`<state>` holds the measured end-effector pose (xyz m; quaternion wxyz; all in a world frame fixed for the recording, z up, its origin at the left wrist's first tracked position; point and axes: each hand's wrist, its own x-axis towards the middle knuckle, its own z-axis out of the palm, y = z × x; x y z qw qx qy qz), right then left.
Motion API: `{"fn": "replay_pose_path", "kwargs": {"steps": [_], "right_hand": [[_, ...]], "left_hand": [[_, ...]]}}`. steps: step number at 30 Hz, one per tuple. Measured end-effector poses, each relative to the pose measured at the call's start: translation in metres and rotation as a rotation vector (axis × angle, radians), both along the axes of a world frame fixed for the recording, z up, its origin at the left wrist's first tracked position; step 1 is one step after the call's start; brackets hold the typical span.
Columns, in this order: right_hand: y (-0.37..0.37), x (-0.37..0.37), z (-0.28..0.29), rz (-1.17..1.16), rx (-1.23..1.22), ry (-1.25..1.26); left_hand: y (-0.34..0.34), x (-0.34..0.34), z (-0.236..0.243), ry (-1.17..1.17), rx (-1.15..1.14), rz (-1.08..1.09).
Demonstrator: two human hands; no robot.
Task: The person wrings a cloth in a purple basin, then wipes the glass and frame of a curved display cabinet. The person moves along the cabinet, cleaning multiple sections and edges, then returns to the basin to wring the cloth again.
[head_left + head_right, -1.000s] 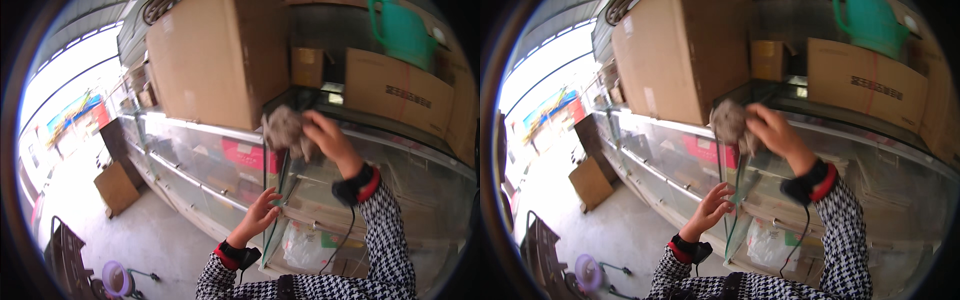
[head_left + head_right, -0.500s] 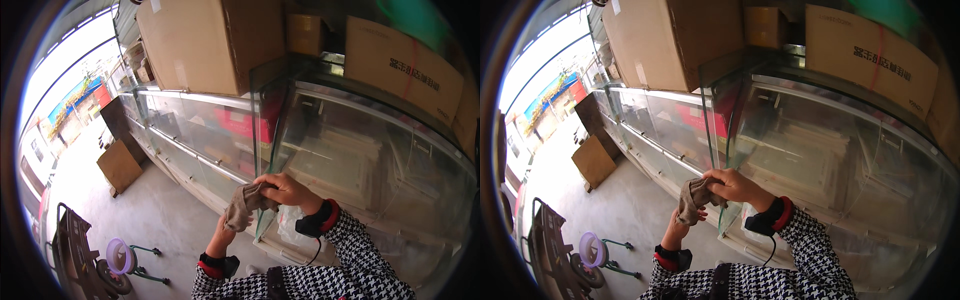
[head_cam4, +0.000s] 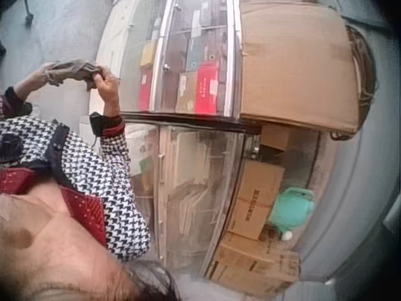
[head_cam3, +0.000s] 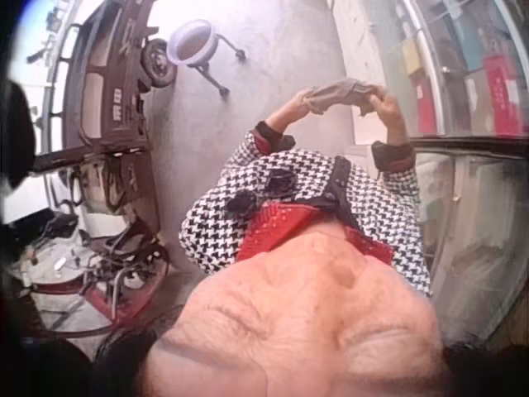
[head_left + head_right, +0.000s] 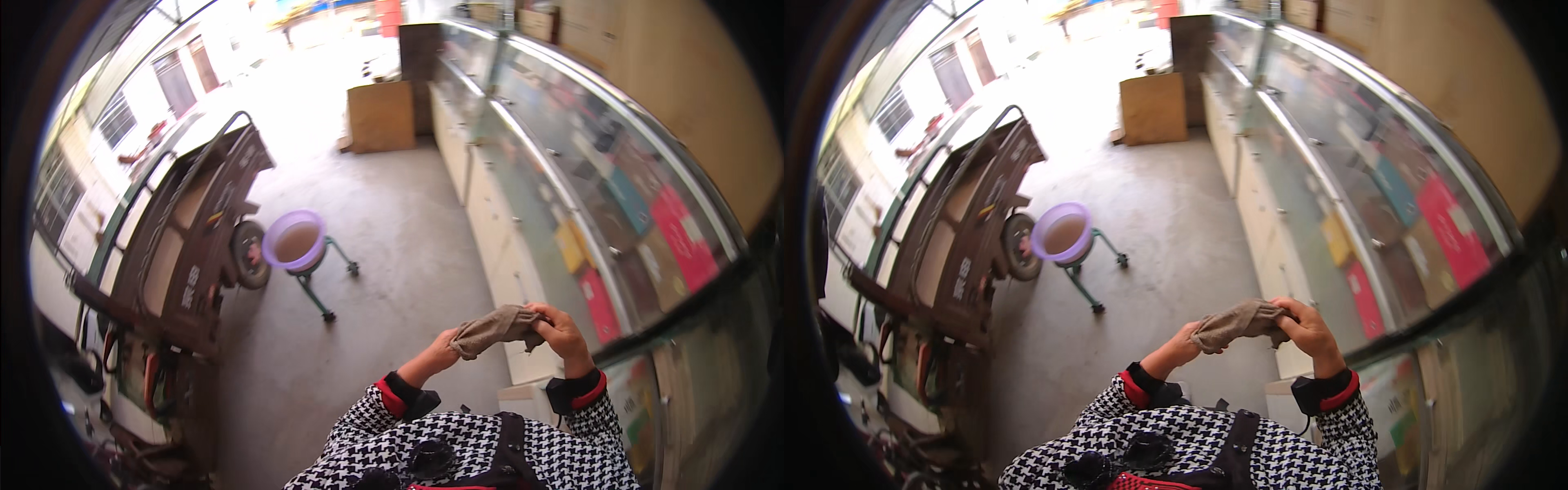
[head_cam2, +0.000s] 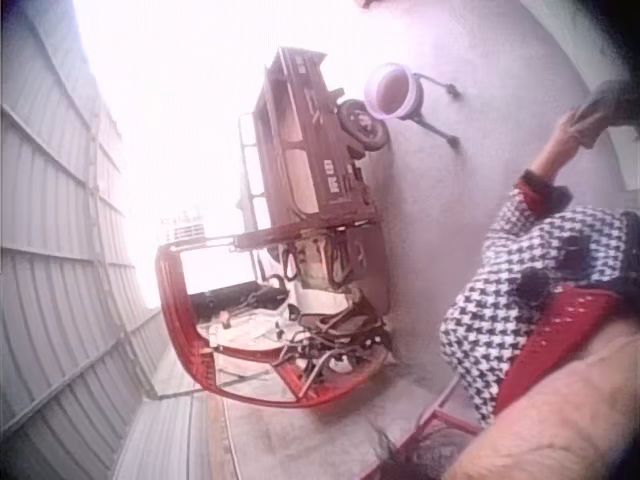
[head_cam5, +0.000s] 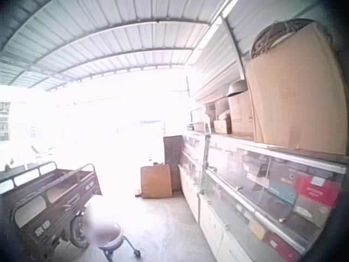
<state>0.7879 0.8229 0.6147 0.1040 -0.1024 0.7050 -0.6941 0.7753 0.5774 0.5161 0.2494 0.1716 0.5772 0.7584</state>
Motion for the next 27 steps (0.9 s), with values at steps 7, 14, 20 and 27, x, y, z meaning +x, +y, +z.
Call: {"fn": "replay_pose_path", "kwargs": {"steps": [7,14,20,27], "right_hand": [[-0.153,-0.050,0.017,0.103,0.425,0.231],[-0.202,-0.122,0.014,0.219,0.623,0.278],[-0.238,-0.191,-0.022,0.230,0.441,0.241],[-0.297,-0.295,-0.072,0.383,0.268,0.129]], "left_hand": [[-0.189,-0.006,0.037,0.022,0.046,0.245],[-0.249,-0.043,-0.002,-0.149,0.042,0.417],[-0.290,-0.079,-0.011,-0.179,0.051,0.598],[-0.348,-0.139,0.008,-0.255,0.113,0.865]]}}
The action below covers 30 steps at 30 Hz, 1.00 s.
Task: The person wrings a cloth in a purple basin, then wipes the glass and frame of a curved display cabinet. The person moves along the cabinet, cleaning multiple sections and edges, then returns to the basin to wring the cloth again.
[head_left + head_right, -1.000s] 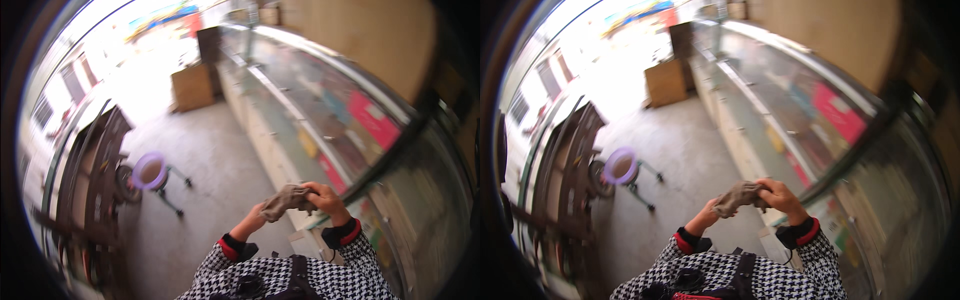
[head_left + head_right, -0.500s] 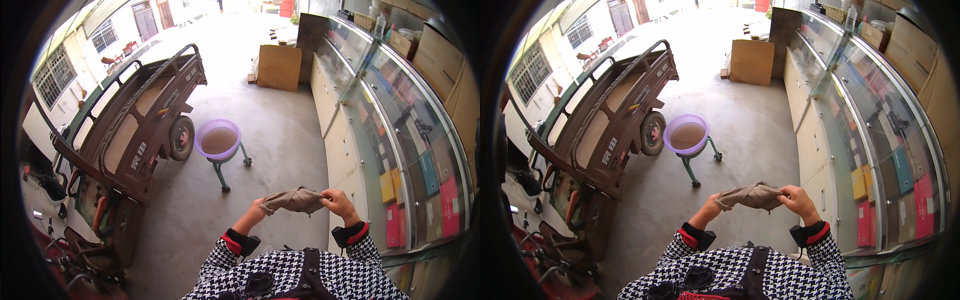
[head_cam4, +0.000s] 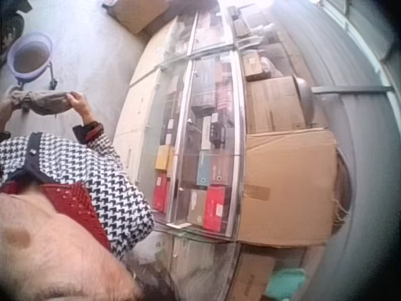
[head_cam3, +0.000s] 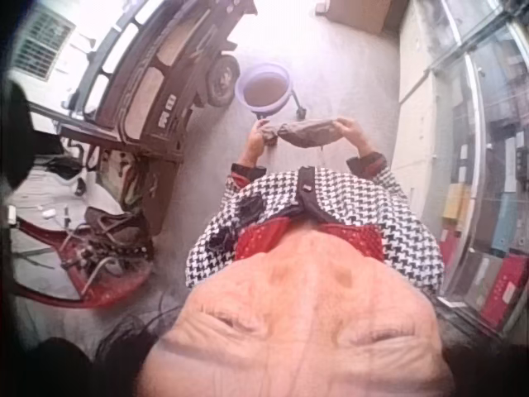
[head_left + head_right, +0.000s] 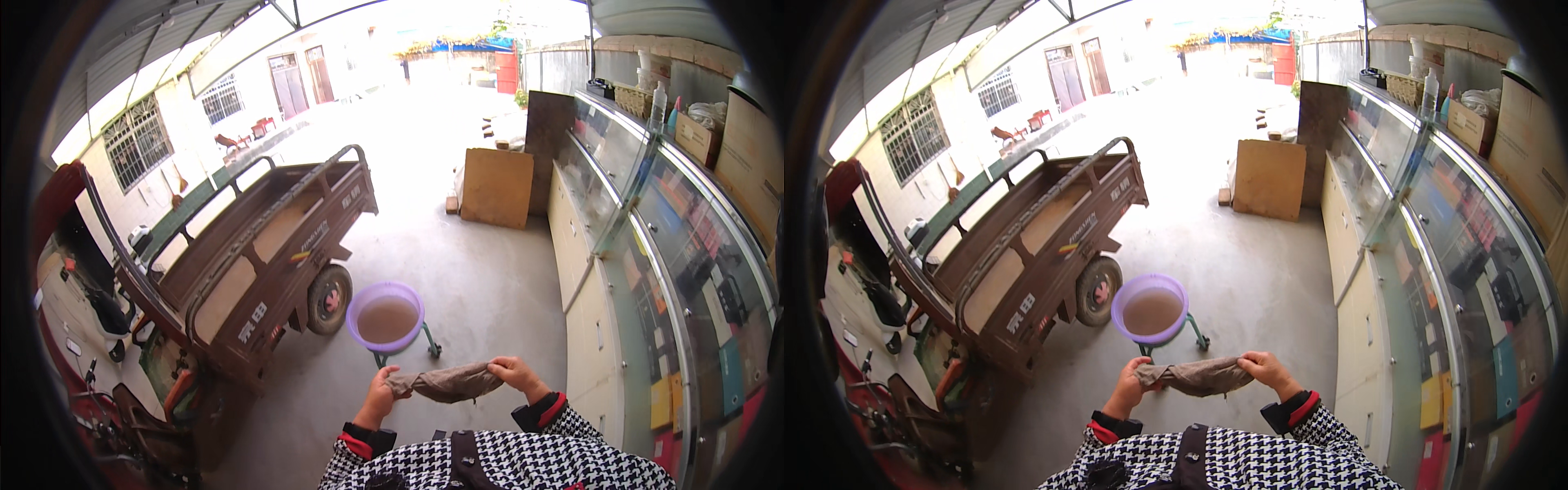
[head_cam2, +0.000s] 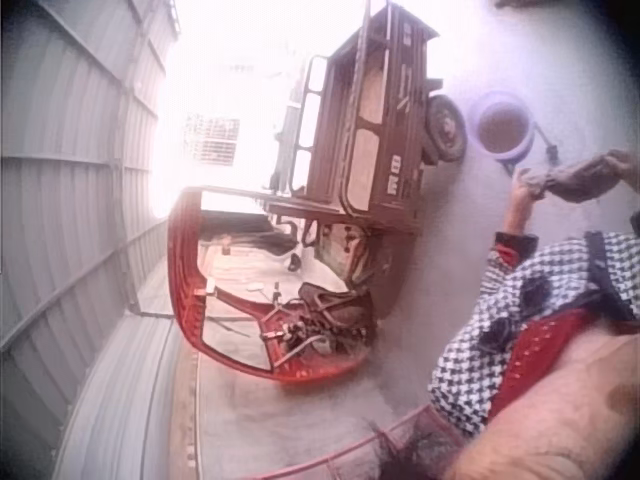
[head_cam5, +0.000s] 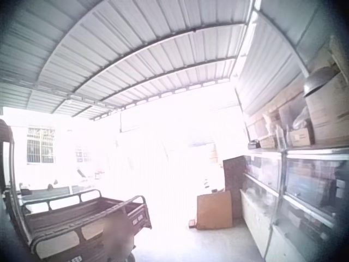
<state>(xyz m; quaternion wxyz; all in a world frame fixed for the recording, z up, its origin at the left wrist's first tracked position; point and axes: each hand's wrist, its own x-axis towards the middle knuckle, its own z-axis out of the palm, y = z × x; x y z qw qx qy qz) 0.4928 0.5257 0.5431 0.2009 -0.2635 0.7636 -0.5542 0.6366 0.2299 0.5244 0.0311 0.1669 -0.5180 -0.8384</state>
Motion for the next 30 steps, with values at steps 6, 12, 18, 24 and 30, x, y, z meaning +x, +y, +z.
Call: {"fn": "replay_pose_path", "kwargs": {"steps": [6,12,18,24,30], "right_hand": [[-0.076,-0.069,-0.035,0.059,-0.112,-0.181],[-0.153,-0.135,-0.042,0.010,-0.087,-0.136],[-0.242,-0.181,-0.031,-0.201,-0.215,-0.206],[-0.307,-0.209,-0.031,-0.265,-0.278,-0.254],[-0.347,-0.231,-0.073,-0.249,-0.197,-0.329]], "left_hand": [[-0.047,-0.023,-0.005,-0.007,0.066,0.170],[-0.132,-0.059,-0.019,0.033,0.057,0.396],[-0.233,-0.135,-0.023,0.163,0.120,0.342],[-0.286,-0.212,-0.025,0.162,0.160,0.182],[-0.304,-0.266,-0.090,-0.040,0.064,0.085]]}}
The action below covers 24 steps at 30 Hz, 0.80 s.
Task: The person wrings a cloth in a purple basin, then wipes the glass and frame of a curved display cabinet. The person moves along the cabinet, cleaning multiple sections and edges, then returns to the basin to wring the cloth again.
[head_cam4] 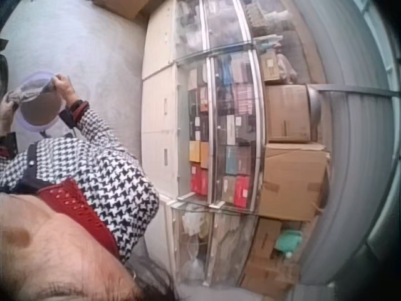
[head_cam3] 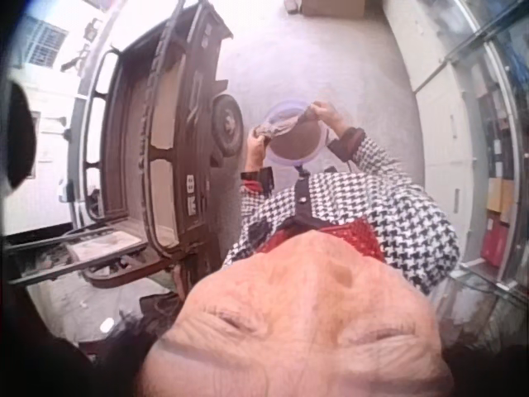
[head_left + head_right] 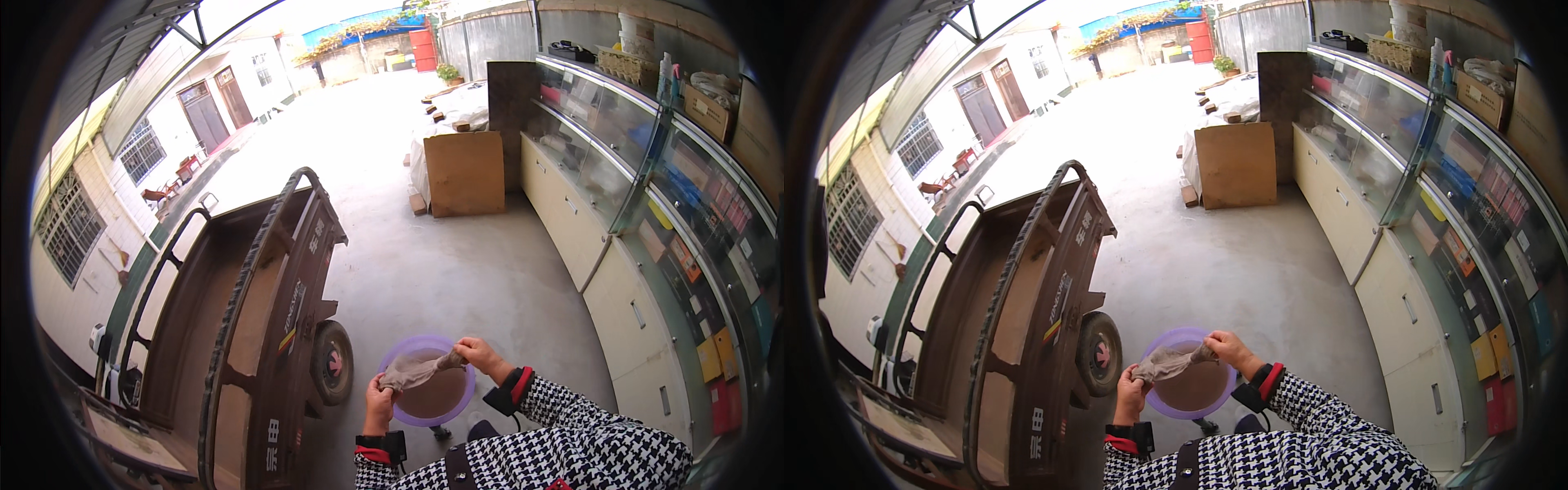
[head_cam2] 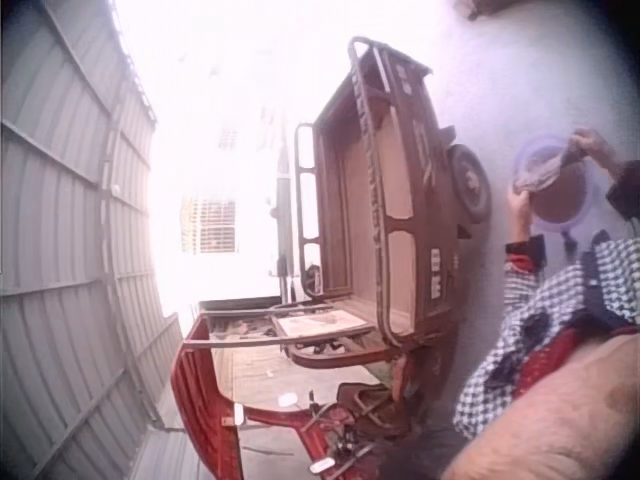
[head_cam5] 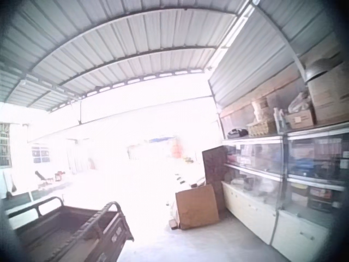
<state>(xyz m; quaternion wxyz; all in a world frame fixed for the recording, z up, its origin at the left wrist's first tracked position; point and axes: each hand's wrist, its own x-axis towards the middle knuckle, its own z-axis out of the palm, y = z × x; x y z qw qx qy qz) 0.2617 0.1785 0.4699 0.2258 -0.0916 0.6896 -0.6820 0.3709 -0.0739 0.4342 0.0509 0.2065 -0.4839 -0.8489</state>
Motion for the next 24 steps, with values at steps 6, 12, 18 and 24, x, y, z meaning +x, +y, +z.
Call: {"fn": "replay_pose_path", "kwargs": {"steps": [6,12,18,24], "right_hand": [[-0.024,-0.023,-0.047,0.151,0.029,-0.185],[-0.061,-0.030,-0.137,0.078,0.190,-0.004],[-0.072,-0.020,-0.218,0.267,0.721,0.071],[-0.082,-0.009,-0.263,0.090,0.823,-0.009]], "left_hand": [[-0.015,-0.031,-0.057,-0.217,-0.201,-0.085],[-0.020,-0.048,-0.099,-0.562,-0.197,-0.183],[-0.013,-0.051,-0.155,-0.651,-0.074,-0.345],[-0.016,-0.040,-0.186,-0.691,-0.080,-0.408]]}}
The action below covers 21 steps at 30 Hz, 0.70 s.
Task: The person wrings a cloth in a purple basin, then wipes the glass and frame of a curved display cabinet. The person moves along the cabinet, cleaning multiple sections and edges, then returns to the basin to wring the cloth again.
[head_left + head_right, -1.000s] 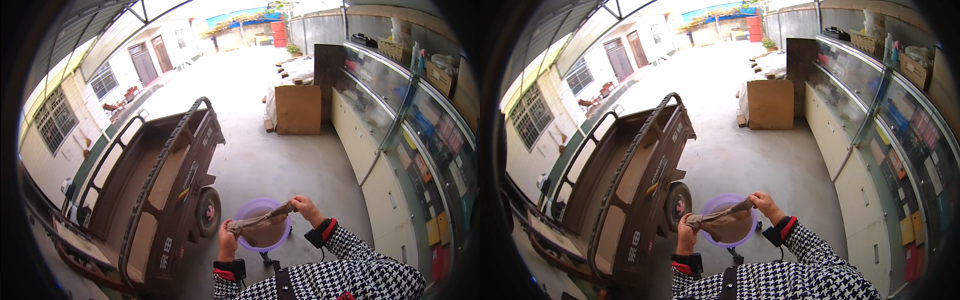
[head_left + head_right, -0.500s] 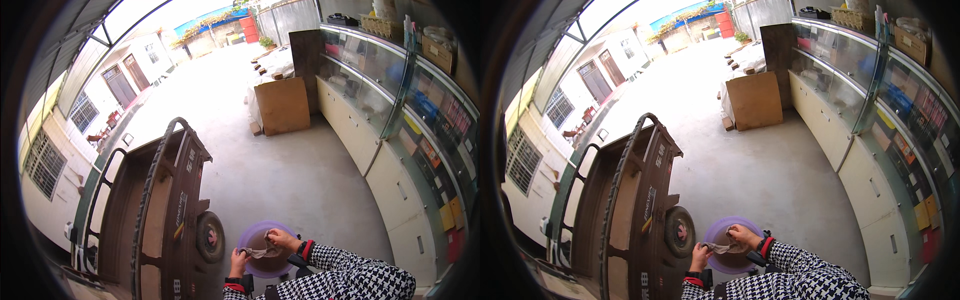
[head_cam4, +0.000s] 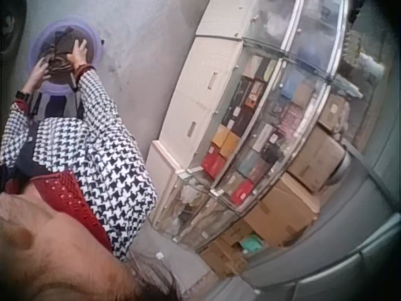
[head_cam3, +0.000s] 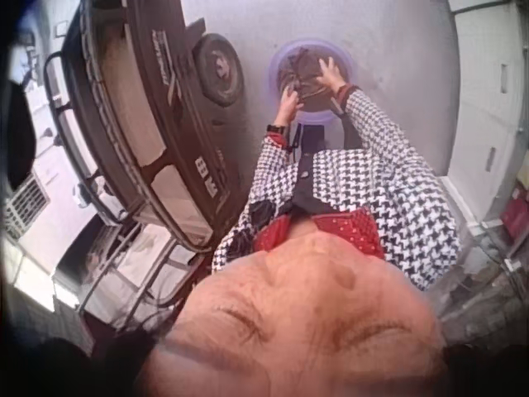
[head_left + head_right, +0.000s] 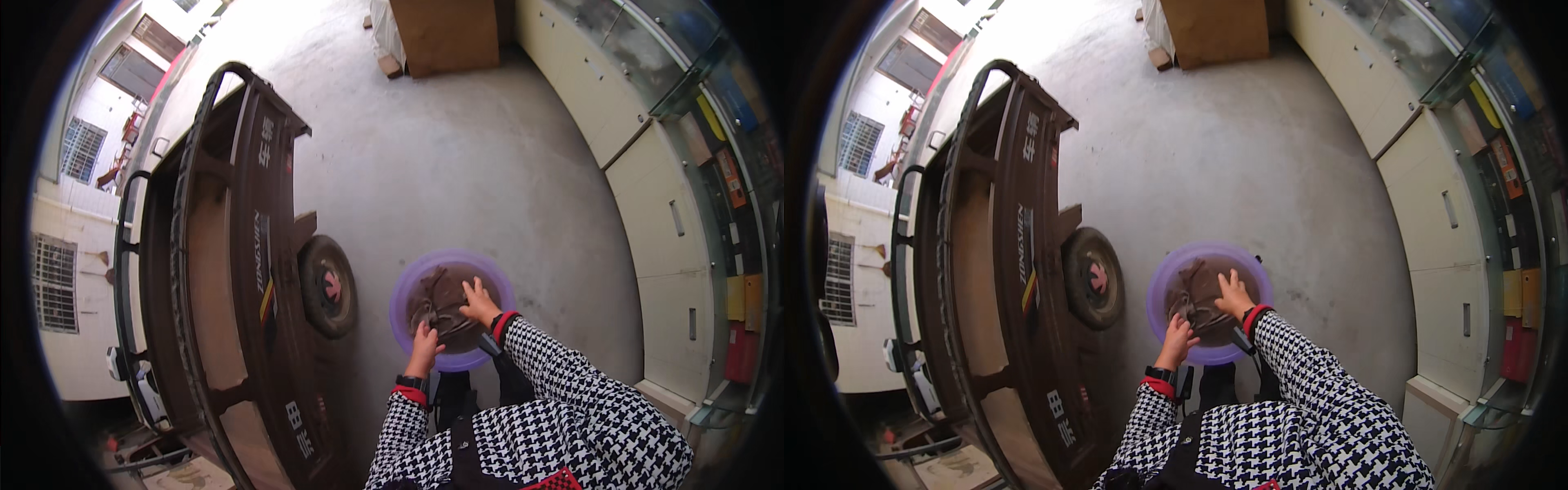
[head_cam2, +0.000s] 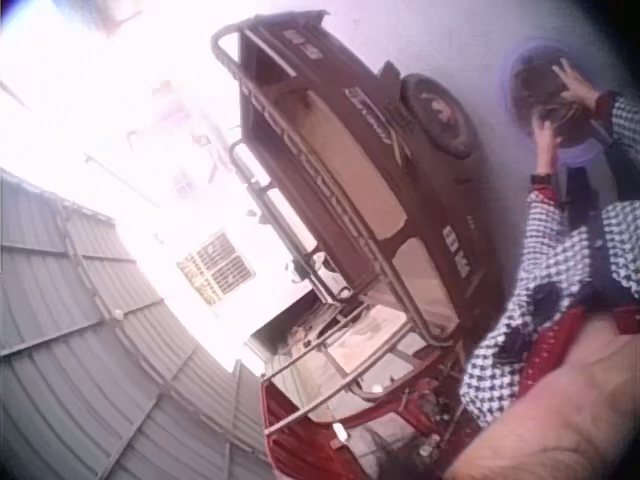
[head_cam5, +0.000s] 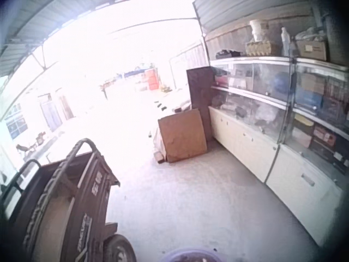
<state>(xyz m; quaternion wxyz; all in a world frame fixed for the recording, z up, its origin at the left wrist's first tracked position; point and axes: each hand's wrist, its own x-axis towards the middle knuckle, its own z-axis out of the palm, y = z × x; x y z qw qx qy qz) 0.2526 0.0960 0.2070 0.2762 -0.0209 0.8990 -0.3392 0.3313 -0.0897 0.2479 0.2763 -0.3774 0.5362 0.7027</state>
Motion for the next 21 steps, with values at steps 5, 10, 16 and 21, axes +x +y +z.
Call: {"fn": "replay_pose_path", "kwargs": {"steps": [5,10,16,21], "right_hand": [[-0.030,0.013,-0.016,0.031,0.091,-0.048],[-0.054,0.036,-0.026,0.440,0.217,-0.195],[-0.030,0.013,-0.046,0.111,0.222,-0.178],[-0.039,0.022,-0.004,-0.143,-0.322,-0.218]], "left_hand": [[-0.003,0.004,0.004,-0.079,0.051,0.000],[-0.001,0.007,-0.009,-0.115,0.089,0.008],[0.002,0.011,-0.029,-0.141,0.191,0.034],[0.022,0.005,-0.049,-0.203,0.302,0.285]]}}
